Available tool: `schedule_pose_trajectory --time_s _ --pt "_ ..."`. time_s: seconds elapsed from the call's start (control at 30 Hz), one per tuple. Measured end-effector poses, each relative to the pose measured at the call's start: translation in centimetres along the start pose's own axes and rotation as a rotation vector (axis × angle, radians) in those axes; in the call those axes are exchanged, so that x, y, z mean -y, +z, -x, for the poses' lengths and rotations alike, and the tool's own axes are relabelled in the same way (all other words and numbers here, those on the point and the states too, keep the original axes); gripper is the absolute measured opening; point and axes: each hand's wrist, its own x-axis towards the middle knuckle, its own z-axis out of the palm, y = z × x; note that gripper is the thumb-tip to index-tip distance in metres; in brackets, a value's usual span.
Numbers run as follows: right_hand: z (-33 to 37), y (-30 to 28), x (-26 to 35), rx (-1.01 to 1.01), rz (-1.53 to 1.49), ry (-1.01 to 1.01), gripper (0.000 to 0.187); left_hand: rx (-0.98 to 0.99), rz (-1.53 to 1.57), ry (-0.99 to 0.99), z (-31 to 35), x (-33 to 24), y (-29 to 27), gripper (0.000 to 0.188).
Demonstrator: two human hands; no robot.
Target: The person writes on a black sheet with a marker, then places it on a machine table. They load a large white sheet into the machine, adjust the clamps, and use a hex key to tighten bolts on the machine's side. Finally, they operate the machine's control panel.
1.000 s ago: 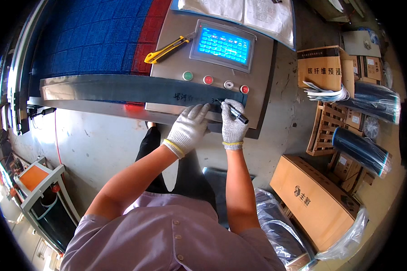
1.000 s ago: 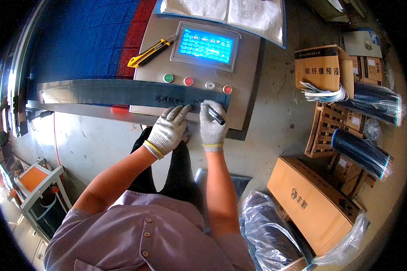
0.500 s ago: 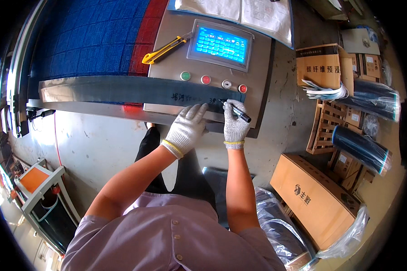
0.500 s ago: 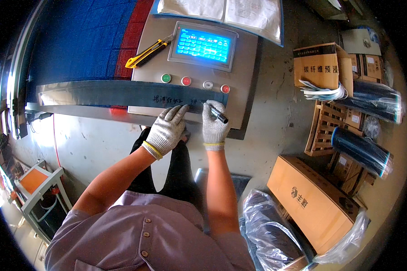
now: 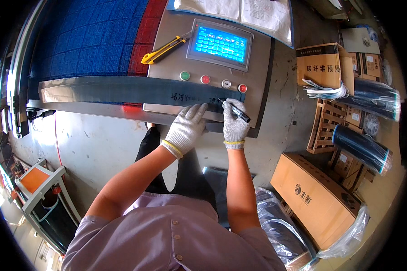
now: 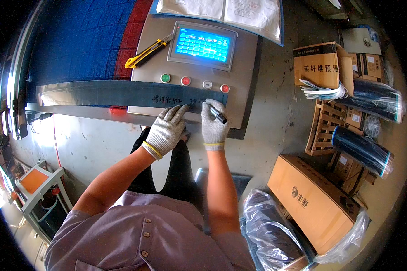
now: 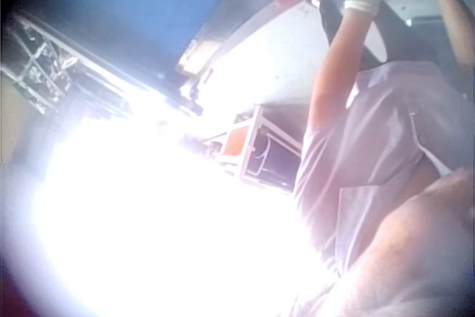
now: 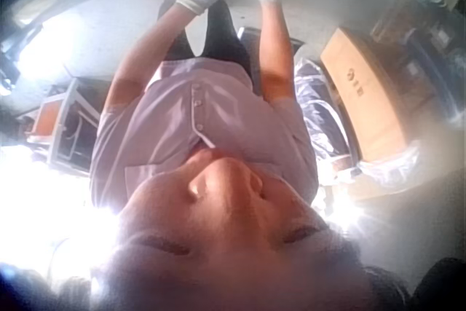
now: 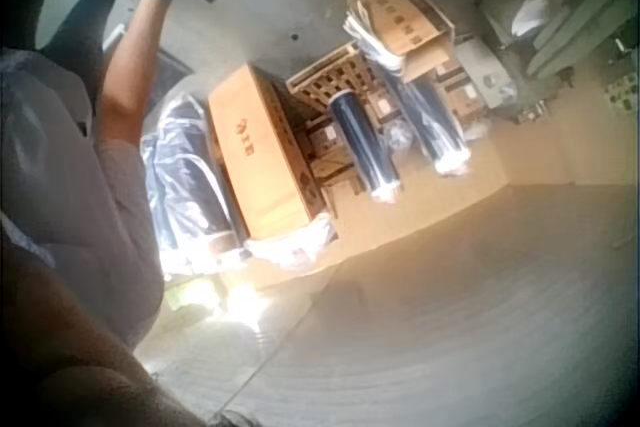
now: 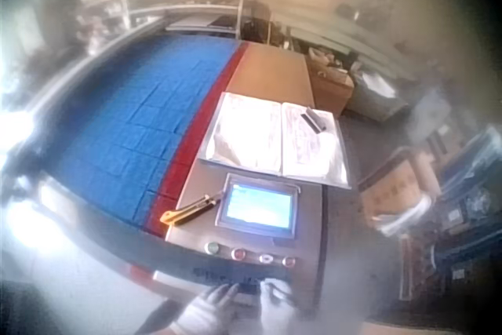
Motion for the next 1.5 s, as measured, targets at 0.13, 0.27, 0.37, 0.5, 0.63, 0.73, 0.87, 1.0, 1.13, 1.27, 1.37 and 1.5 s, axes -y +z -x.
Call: schedule_pose_trajectory --time_s 0.13,0.27,0.37,0.5,0.63,0.73,0.87,1.0,1.13,1.27,1.37,1.5 --pt "0.1 -0.2 -0.6 0.025 -0.031 0.039 0.008 -0.004 -0.011 0.001 0.0 -0.1 -0.3 0.039" --pt "-0.3 0.1 -0.1 -0.037 -0.075 0.054 0.009 -0.017 -0.002 0.005 -0.1 0.0 -0.1 0.037" --pt "-0.4 0.0 0.2 -0.016 -0.023 0.009 0.008 -0.018 0.001 0.002 0.0 0.0 0.0 0.037" --pt "0.2 -0.9 -0.6 -0.029 -0.081 0.099 0.008 -0.014 -0.018 0.004 0.0 -0.1 0.1 0.038" --pt "0.4 -1.2 -1.1 -0.048 -0.057 0.090 0.009 -0.010 0.009 0.002 0.0 0.0 0.0 0.039" --pt "0.3 -1.2 -1.2 -0.092 -0.101 0.092 0.010 -0.003 -0.020 -0.004 0.0 0.0 0.1 0.040" --pt "0.5 -1.5 -0.6 -0.028 -0.069 0.120 0.009 0.013 -0.021 -0.009 -0.1 -0.2 -0.1 0.040" --pt "0.4 -2.1 -0.2 -0.028 -0.095 0.182 0.005 0.037 0.001 -0.013 -0.2 -0.2 -0.3 0.038" --pt "1.3 -3.3 1.9 -0.037 -0.191 0.196 0.006 0.008 0.059 -0.095 -0.4 -0.6 -1.8 0.033" --pt "3.1 -4.0 3.7 0.047 -0.398 0.332 0.008 0.108 0.299 -0.289 -0.8 -1.1 -3.3 0.028" --pt "4.2 -4.1 3.6 0.084 -0.445 0.328 0.008 0.061 0.469 -0.261 -0.5 -1.1 -3.3 0.028" --pt "4.2 -4.4 4.7 0.106 -0.497 0.402 0.009 0.079 0.581 -0.174 0.0 -0.5 -2.8 0.028"
